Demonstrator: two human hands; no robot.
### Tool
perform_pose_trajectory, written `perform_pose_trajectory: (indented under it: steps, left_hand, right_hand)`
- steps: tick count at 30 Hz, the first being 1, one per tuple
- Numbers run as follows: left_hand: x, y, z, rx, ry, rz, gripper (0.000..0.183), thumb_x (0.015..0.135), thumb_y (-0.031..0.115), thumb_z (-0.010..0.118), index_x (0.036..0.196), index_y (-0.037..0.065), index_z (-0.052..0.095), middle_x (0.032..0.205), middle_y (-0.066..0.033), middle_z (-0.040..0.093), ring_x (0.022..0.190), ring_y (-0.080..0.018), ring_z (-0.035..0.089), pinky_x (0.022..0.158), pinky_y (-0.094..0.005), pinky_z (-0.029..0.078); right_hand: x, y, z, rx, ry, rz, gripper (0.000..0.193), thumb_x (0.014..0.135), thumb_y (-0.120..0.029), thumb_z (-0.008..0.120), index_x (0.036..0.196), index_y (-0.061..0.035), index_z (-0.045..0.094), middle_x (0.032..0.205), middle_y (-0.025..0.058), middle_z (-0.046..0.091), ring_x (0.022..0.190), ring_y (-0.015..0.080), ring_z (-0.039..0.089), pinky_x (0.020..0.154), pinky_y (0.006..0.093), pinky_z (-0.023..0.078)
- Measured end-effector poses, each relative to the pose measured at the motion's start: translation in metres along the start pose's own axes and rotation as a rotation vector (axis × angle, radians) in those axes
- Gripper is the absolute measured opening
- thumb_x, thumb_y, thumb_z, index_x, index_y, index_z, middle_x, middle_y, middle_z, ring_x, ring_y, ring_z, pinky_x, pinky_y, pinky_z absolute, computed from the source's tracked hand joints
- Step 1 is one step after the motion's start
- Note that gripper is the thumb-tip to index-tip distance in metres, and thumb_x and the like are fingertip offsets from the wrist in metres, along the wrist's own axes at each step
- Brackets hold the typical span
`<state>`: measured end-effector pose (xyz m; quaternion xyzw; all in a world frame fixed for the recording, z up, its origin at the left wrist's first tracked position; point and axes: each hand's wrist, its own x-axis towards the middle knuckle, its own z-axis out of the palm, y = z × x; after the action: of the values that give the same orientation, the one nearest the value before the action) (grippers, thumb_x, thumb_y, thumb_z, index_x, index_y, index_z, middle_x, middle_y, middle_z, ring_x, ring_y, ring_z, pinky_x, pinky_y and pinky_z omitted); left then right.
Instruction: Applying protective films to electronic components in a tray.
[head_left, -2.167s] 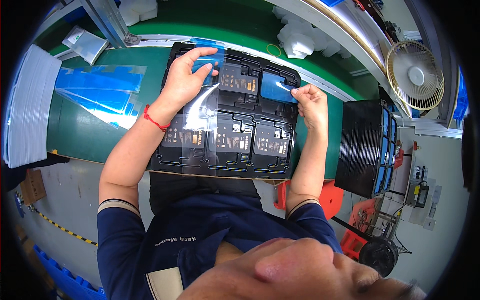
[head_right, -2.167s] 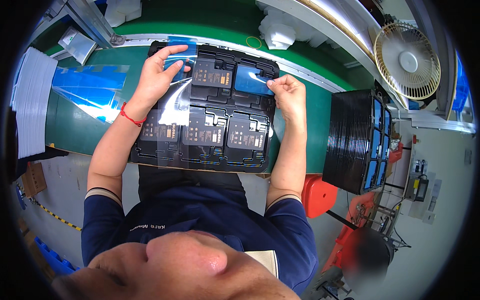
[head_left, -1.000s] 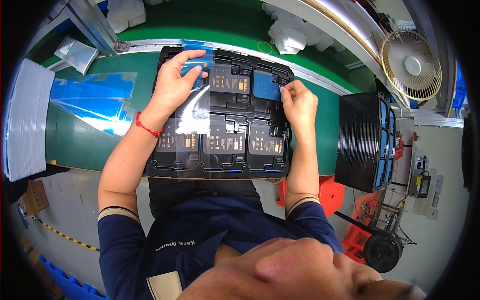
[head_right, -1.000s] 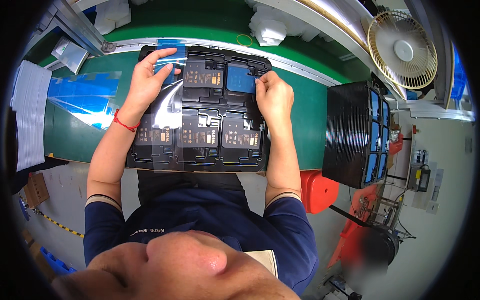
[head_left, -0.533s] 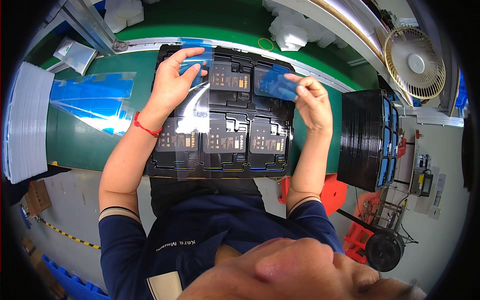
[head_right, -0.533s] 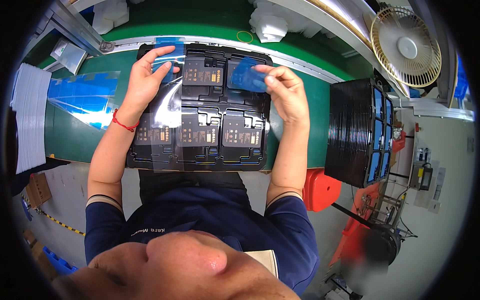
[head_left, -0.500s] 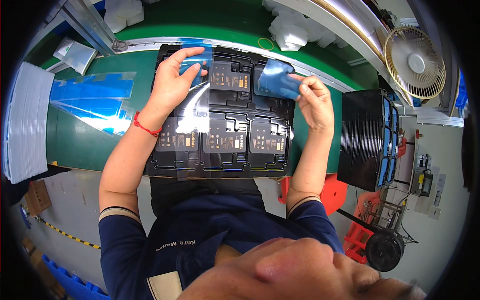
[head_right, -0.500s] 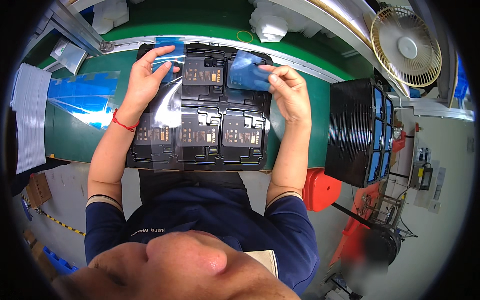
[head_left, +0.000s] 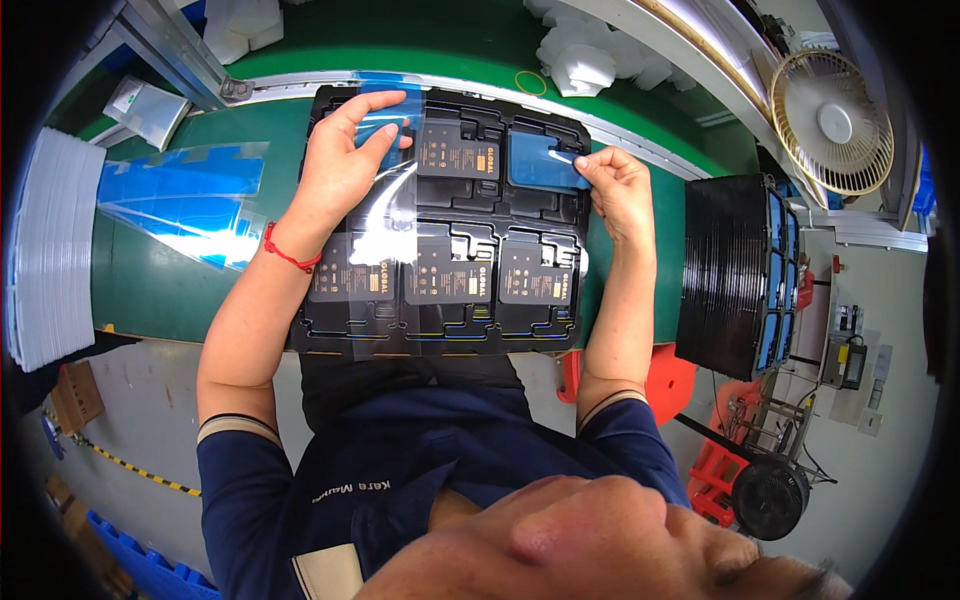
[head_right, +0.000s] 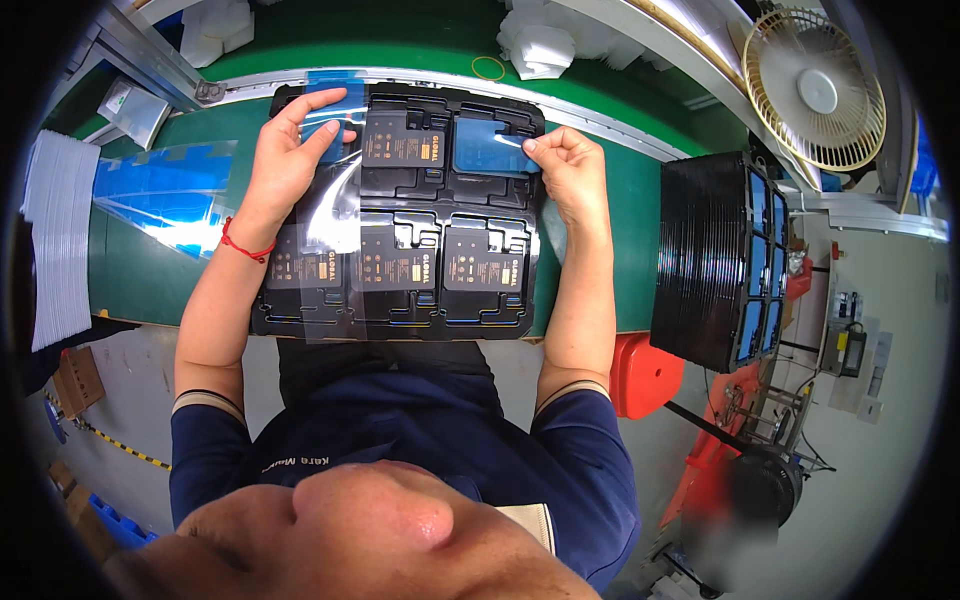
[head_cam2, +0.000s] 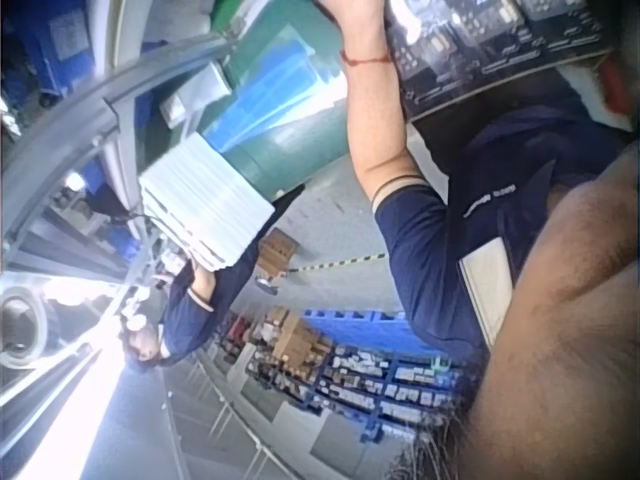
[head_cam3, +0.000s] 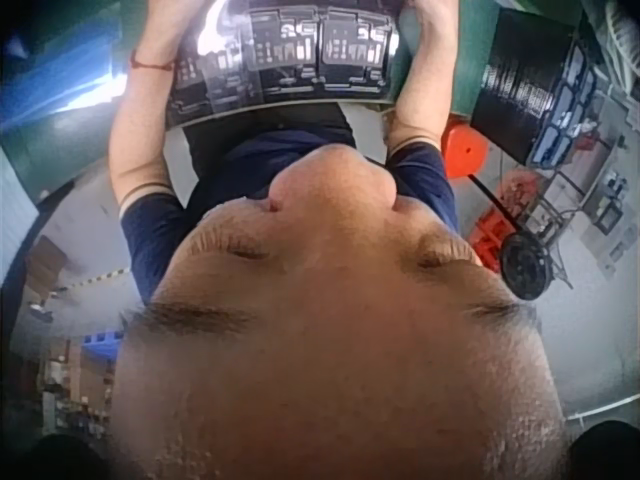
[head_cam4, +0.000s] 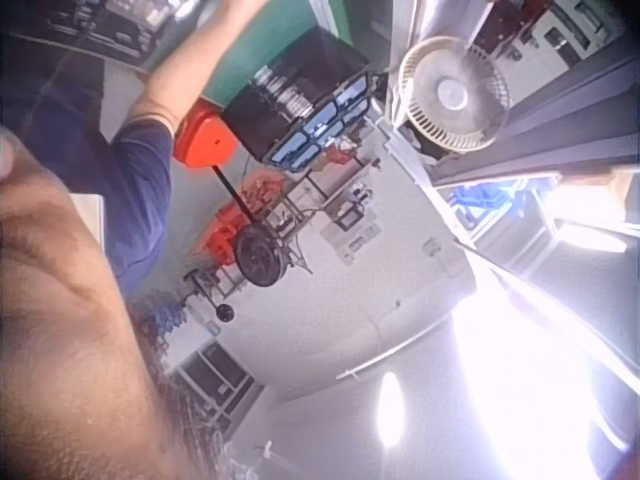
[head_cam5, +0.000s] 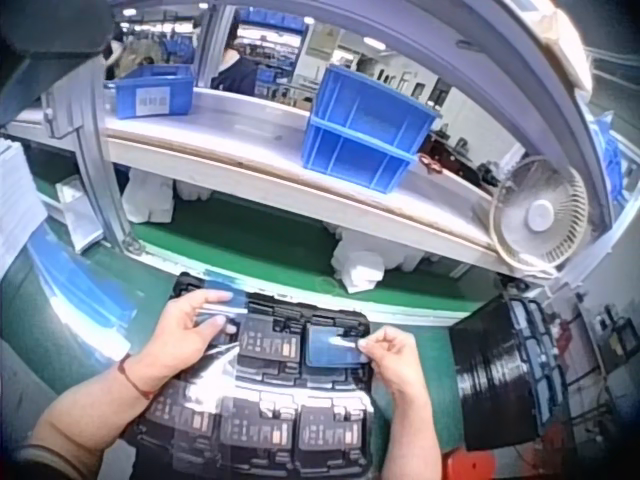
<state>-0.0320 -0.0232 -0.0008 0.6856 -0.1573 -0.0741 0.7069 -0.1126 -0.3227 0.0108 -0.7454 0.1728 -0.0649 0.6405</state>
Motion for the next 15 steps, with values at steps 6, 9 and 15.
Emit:
perform_pose_trajectory:
  steps: [6, 9, 15]
  left_hand:
    - [0.0013, -0.0022, -0.0010, 0.025, 0.000, -0.009, 0.030, 0.087, -0.002, 0.052, 0.116, 0.002, 0.056, 0.106, -0.0112, 0.061, 0.086, -0.0151, 0.065, 0.077, -0.0251, 0.049]
    - [0.0013, 0.0015, -0.0015, 0.031, -0.025, -0.034, 0.031, 0.087, -0.004, 0.053, 0.118, 0.000, 0.054, 0.114, -0.0090, 0.056, 0.088, -0.0148, 0.064, 0.080, -0.0241, 0.049]
    - [0.0002, 0.0018, -0.0021, 0.033, -0.023, -0.030, 0.030, 0.087, -0.003, 0.053, 0.118, -0.001, 0.055, 0.113, -0.0091, 0.056, 0.088, -0.0148, 0.064, 0.080, -0.0242, 0.048]
  right_hand:
    - [-0.0002, 0.0001, 0.0014, -0.050, 0.000, -0.036, 0.012, 0.078, -0.004, 0.070, 0.071, -0.0036, 0.060, 0.053, -0.0068, 0.050, 0.045, -0.0006, 0.030, 0.041, 0.0189, 0.020]
    - [-0.0010, -0.0025, 0.0025, -0.061, 0.010, -0.017, 0.012, 0.078, -0.003, 0.070, 0.071, -0.0033, 0.061, 0.054, -0.0067, 0.051, 0.046, -0.0008, 0.031, 0.043, 0.0189, 0.021]
    - [-0.0013, -0.0012, 0.0044, -0.091, 0.019, -0.041, 0.011, 0.078, -0.002, 0.070, 0.072, -0.0030, 0.061, 0.055, -0.0054, 0.053, 0.048, -0.0004, 0.034, 0.044, 0.0182, 0.024]
